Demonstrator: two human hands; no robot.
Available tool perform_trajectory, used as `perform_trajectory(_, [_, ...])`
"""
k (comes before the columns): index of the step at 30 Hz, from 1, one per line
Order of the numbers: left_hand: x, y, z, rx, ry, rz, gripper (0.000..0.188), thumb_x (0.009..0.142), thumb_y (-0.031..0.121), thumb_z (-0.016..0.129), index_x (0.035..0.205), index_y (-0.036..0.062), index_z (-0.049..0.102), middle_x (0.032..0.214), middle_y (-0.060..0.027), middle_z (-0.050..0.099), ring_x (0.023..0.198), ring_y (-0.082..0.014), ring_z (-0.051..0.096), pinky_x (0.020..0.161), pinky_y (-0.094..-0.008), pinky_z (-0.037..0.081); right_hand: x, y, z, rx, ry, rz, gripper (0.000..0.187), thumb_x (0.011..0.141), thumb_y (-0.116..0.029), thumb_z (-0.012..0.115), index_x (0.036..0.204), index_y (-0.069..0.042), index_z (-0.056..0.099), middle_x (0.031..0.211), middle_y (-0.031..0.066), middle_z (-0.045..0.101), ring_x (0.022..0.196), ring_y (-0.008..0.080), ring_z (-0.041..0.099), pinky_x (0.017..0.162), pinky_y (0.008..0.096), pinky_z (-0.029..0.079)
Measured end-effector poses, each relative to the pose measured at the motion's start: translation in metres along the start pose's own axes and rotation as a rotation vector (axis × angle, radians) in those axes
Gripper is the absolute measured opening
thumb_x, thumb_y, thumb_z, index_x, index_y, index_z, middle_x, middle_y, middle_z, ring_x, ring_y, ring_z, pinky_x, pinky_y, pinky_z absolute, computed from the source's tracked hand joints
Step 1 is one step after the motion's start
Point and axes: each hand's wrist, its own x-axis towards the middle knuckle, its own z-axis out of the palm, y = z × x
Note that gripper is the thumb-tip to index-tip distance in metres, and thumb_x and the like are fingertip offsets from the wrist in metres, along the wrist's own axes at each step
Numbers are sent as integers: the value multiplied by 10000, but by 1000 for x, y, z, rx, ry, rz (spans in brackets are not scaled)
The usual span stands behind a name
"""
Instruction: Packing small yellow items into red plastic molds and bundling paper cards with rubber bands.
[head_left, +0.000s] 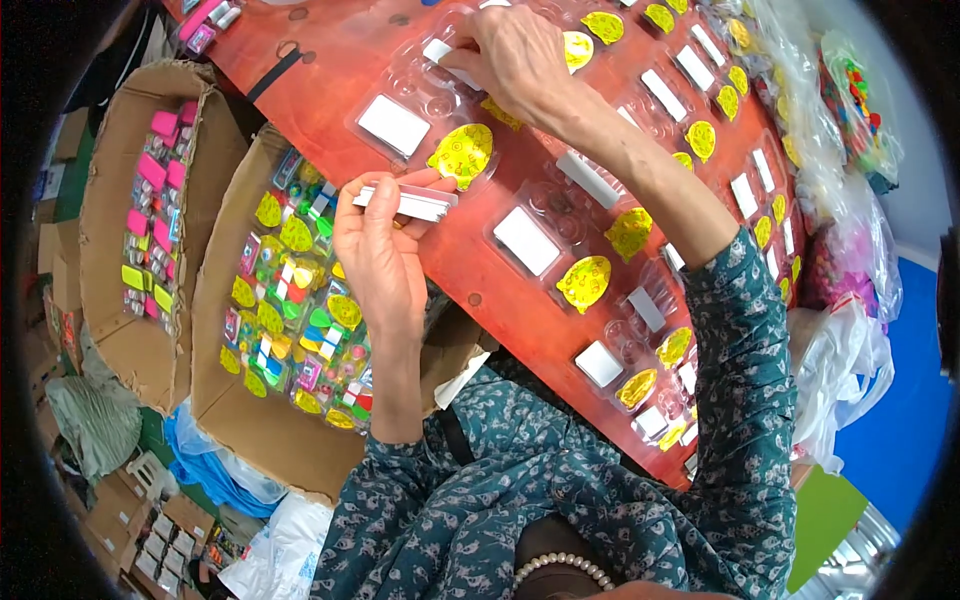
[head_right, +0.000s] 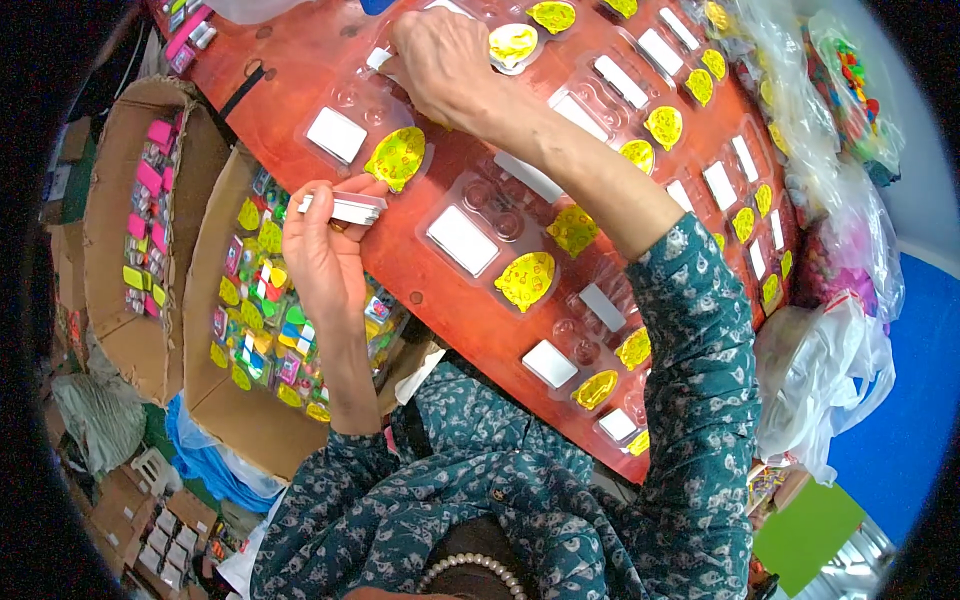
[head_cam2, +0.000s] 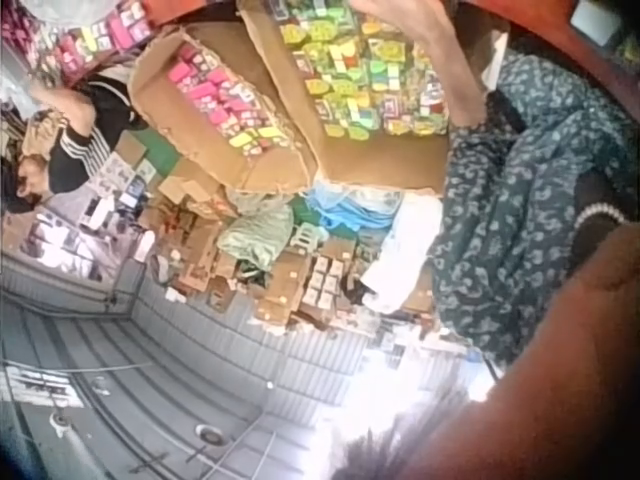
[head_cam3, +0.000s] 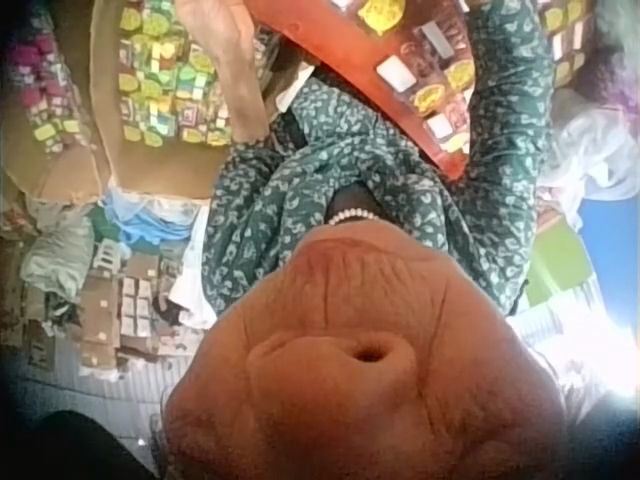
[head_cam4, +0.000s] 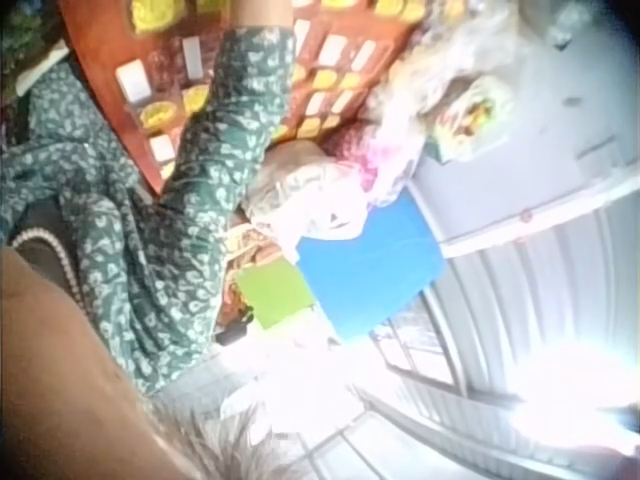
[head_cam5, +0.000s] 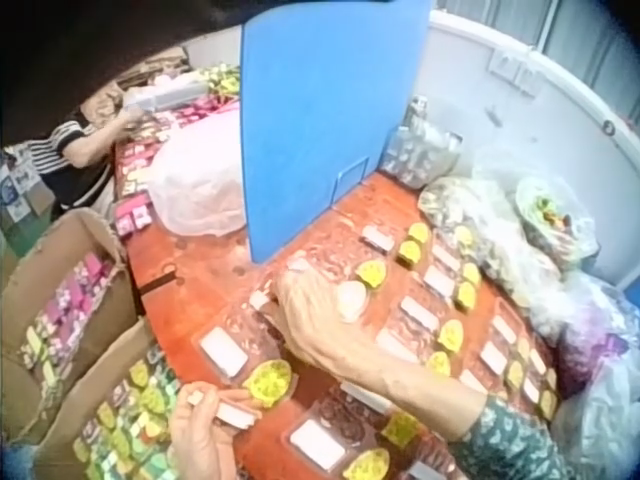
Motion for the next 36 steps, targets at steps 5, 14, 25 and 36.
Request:
perform_trajectory(5, [-1, 4, -4, -47, -12, 6, 158, 912, 134, 500, 1000, 3, 494, 987, -258, 598, 909, -347, 624, 761, -375, 547, 2, -13, -5, -100, -233, 112, 144, 695, -98, 655, 809, -16, 687, 699, 167, 646, 638, 287, 635, 566, 387, 479])
perform_trajectory(14, [7, 2, 0, -16, -10, 21, 175, 915, 136, 495, 1011, -9, 478, 1002, -265, 591, 931, -358, 614, 805, -388, 531, 2, -6, 2, -25, -121, 50, 94, 680, -60, 586, 749, -25, 639, 691, 178, 608, 680, 348, 608, 573, 446, 468])
perform_trajectory(25, [1, 4, -8, 3, 34, 111, 191, 918, 110, 487, 1068, -8, 480, 986, -154, 583, 863, -215, 601, 776, -342, 508, -12, -73, -22, 491, -426, 107, 252, 766, -277, 646, 696, -35, 622, 642, 144, 579, 625, 337, 576, 547, 414, 442])
perform_trajectory(36, [-13, 7, 14, 50, -23, 94, 183, 911, 126, 518, 1047, 6, 493, 941, -90, 583, 840, -149, 591, 716, -283, 520, -21, -81, -51, 643, -472, 116, 145, 762, -66, 612, 872, 20, 651, 649, 180, 578, 609, 303, 593, 562, 373, 444])
